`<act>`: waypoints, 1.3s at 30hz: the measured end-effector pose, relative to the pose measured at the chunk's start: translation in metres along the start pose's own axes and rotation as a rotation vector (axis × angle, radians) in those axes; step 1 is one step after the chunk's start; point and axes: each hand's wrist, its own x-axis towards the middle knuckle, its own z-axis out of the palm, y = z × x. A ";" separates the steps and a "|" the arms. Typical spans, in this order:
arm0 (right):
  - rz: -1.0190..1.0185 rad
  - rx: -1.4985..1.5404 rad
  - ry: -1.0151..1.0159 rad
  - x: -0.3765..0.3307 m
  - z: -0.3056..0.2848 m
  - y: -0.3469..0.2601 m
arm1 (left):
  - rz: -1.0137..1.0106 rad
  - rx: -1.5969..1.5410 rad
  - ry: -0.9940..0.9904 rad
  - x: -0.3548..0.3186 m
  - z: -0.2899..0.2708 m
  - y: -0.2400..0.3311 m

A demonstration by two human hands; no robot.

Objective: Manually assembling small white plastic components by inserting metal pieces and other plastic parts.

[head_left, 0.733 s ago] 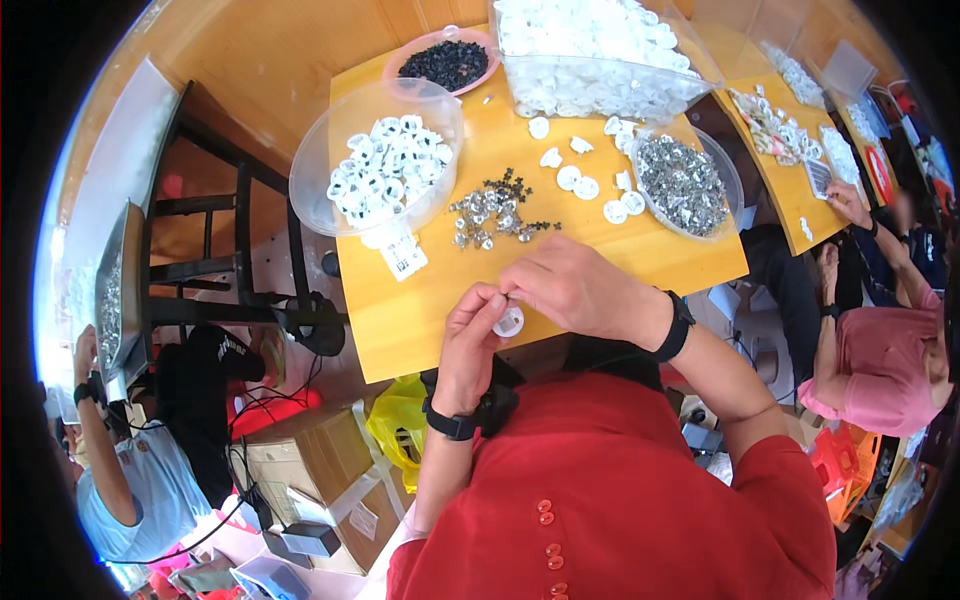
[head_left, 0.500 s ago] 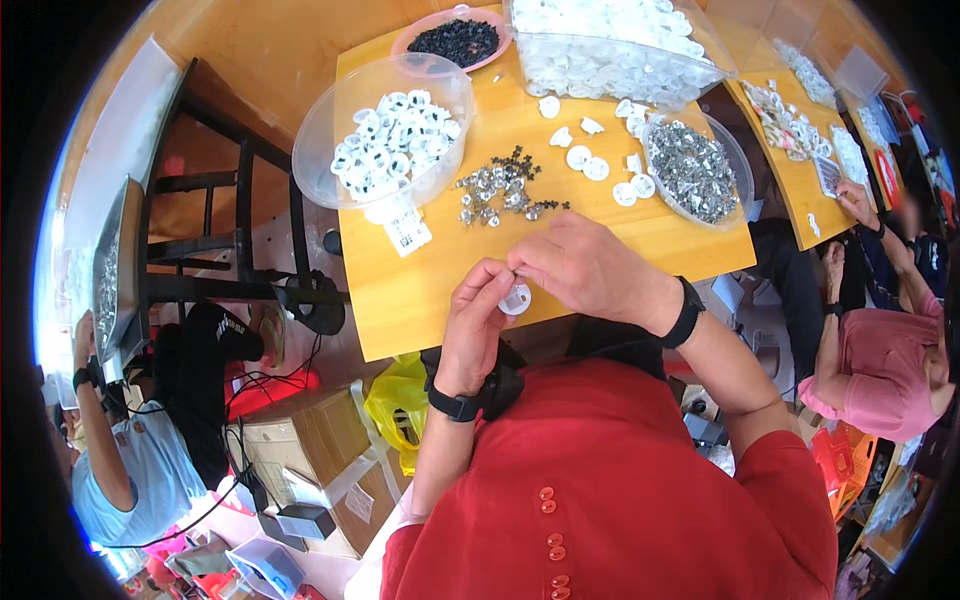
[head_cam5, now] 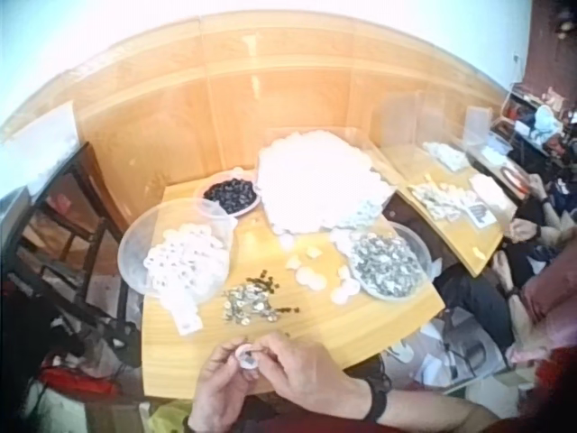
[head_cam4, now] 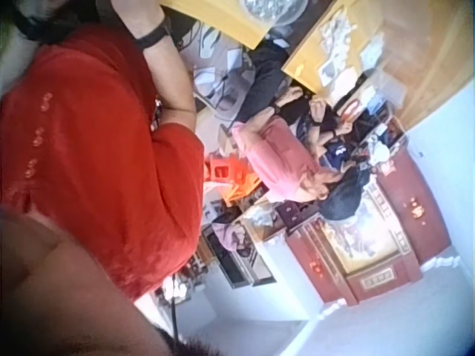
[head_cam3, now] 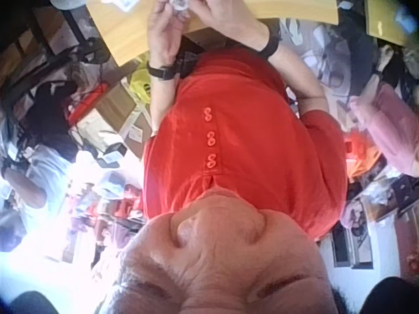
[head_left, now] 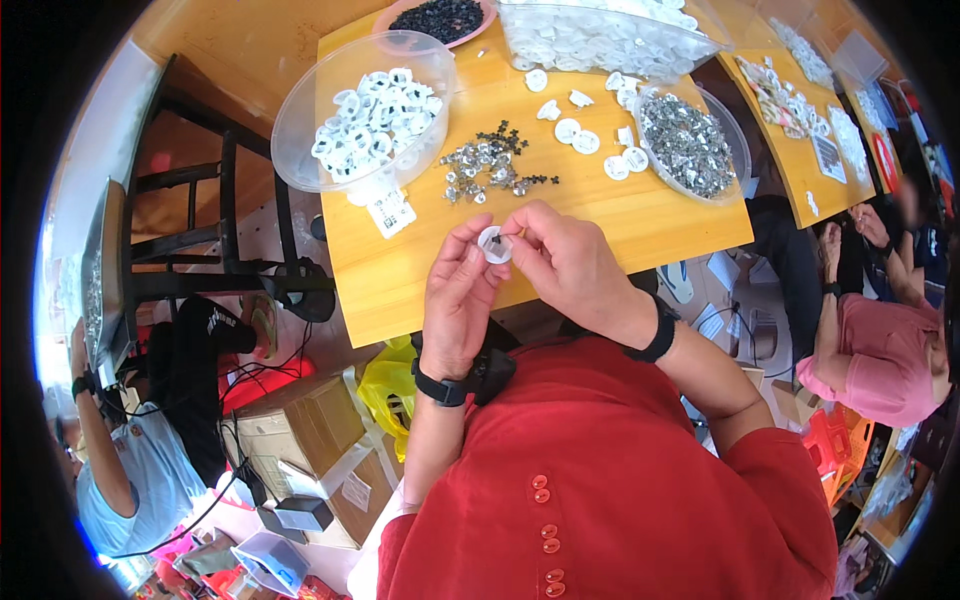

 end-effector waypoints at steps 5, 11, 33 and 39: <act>-0.104 -0.081 0.066 0.002 0.008 0.005 | 0.039 0.028 -0.022 0.000 -0.004 -0.001; -0.078 -0.131 0.063 0.002 0.009 0.007 | 0.058 0.098 0.018 0.002 -0.002 -0.003; 0.186 0.286 -0.055 -0.002 0.019 0.023 | 0.262 0.464 0.129 -0.003 -0.014 -0.020; 0.239 0.342 -0.036 -0.006 0.018 0.022 | 0.210 0.472 0.093 -0.005 -0.015 -0.019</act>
